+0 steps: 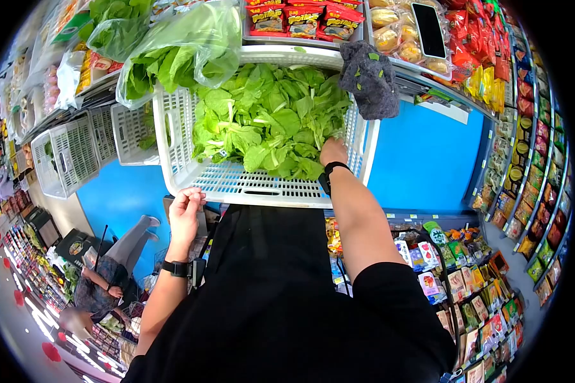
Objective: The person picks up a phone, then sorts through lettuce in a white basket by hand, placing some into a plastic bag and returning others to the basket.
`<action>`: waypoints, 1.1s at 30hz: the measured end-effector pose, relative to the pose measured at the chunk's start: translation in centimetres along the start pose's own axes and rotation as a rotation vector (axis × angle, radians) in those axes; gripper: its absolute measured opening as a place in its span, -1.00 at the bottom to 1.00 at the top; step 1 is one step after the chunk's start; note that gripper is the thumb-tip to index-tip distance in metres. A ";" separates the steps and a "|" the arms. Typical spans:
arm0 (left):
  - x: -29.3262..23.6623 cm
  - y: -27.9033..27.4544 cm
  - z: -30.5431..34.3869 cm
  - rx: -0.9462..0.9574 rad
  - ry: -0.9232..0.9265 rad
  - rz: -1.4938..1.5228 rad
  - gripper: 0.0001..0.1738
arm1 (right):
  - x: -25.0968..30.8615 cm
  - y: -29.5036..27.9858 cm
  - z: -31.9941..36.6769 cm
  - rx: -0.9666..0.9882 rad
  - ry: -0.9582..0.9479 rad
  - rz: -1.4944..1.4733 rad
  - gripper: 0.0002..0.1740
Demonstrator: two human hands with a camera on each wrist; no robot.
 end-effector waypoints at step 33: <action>-13.5 12.8 2.8 0.375 0.098 -0.120 -0.60 | 10.7 -16.0 25.2 0.641 -0.491 -1.705 -0.85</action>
Point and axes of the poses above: each hand's wrist, its own z-axis away from the middle knuckle, its own y-axis out of the palm, x = y × z, the point moved 8 cm from there along -z, towards the middle knuckle, and after that the axes turned 12 degrees about -z, right-handed, at the moved point
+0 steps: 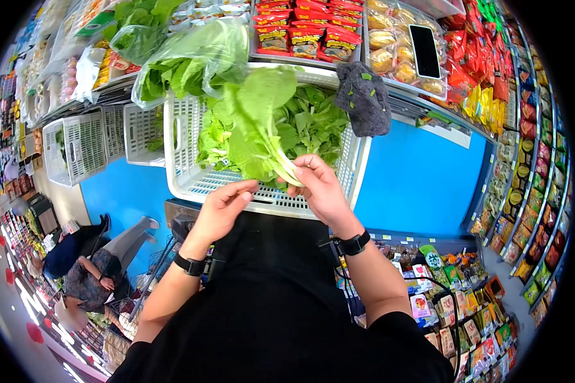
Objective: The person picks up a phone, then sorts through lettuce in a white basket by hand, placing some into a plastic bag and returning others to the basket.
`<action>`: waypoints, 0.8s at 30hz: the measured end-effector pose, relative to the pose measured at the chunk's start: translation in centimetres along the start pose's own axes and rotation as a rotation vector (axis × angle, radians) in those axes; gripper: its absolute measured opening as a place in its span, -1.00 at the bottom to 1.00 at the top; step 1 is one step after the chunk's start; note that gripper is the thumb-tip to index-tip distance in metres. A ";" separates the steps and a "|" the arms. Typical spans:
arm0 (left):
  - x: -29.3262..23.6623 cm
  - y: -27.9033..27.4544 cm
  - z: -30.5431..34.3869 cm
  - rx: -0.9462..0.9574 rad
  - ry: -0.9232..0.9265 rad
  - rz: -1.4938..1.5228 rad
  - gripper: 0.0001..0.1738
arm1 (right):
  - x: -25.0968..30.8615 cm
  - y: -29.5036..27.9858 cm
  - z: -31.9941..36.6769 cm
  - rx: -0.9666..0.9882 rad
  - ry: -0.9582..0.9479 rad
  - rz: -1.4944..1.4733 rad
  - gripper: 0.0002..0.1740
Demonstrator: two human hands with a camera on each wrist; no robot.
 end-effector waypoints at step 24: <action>-13.5 -0.6 5.7 -0.252 0.852 -0.555 -0.52 | -4.1 7.0 1.5 0.102 0.199 -0.310 -0.63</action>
Point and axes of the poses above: each hand's wrist, its own z-axis away from the middle knuckle, its own y-axis out of the palm, x = y × z, the point moved 8 cm from there along -z, towards the middle knuckle, and after that the axes turned 12 degrees about -z, right-handed, at the moved point
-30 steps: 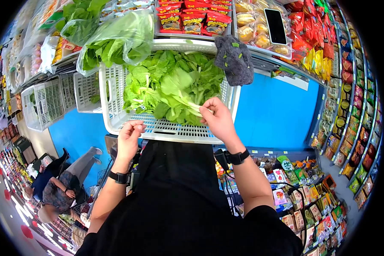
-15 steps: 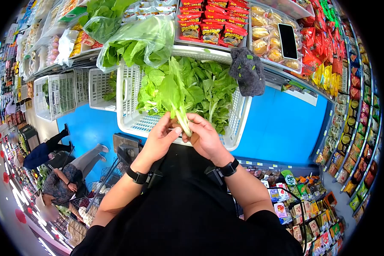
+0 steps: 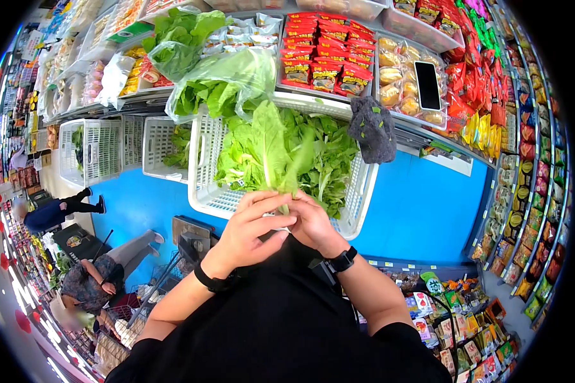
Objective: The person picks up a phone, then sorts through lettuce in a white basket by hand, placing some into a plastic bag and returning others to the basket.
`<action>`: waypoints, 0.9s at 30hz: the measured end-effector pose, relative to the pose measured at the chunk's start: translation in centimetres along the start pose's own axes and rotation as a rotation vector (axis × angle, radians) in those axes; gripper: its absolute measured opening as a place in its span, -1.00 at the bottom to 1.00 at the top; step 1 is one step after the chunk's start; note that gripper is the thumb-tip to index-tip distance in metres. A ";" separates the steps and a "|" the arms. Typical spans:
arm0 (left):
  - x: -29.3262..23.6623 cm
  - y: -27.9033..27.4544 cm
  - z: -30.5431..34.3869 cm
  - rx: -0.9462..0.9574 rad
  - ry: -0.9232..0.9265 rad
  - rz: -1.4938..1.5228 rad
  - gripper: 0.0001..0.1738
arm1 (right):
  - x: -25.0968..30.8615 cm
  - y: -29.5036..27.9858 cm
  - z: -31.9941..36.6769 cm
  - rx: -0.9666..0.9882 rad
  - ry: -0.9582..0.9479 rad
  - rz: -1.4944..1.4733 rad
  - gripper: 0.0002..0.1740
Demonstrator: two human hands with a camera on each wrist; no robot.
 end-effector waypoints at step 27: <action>11.8 -9.8 1.1 -0.018 0.029 -0.277 -0.35 | -3.5 8.6 -6.5 0.071 -0.330 -0.082 -0.31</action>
Point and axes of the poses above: each hand's wrist, its own z-axis away from the middle knuckle, its own y-axis out of the palm, x = y × z, the point moved 8 cm from there along -z, towards the middle knuckle, and after that the axes turned 12 degrees about -z, right-handed, at the moved point
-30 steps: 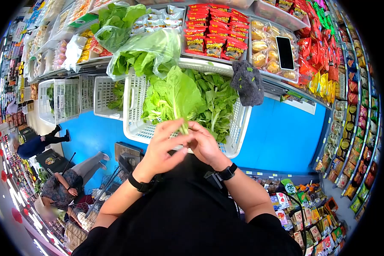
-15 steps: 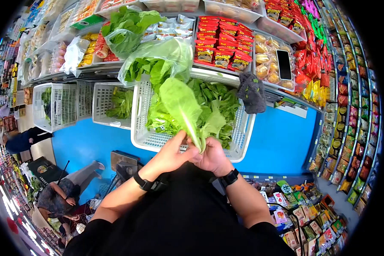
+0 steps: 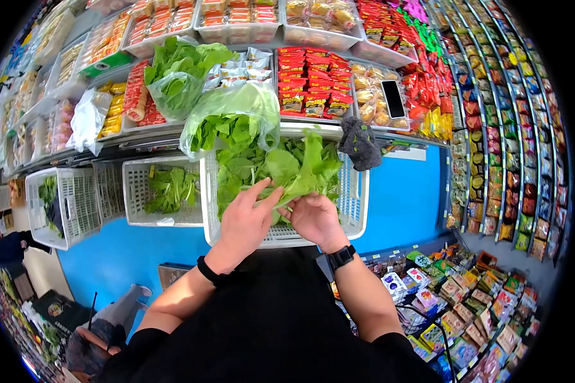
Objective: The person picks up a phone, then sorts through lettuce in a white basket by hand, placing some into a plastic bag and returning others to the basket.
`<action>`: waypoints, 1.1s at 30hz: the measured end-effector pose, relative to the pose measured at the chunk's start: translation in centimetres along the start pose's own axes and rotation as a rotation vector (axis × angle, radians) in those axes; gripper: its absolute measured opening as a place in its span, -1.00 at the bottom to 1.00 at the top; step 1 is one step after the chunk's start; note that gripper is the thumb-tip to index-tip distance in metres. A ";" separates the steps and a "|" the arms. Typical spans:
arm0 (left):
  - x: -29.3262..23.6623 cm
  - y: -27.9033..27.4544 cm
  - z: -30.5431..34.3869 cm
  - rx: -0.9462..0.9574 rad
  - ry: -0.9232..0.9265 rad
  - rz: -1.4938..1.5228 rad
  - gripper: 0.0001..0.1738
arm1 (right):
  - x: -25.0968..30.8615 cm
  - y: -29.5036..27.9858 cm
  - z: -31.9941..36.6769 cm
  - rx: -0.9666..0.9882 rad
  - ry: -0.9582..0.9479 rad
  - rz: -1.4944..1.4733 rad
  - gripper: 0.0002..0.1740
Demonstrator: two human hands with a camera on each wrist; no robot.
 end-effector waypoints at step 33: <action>3.0 -7.1 0.8 -0.215 0.293 0.362 -0.60 | 0.3 5.1 -1.3 0.174 0.150 0.112 -0.14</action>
Point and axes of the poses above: each hand's wrist, its own z-axis away from the middle knuckle, its own y-axis out of the palm, x = y × z, the point moved 8 cm from there along -z, towards the middle knuckle, and after that the axes turned 12 degrees about -z, right-handed, at the moved point
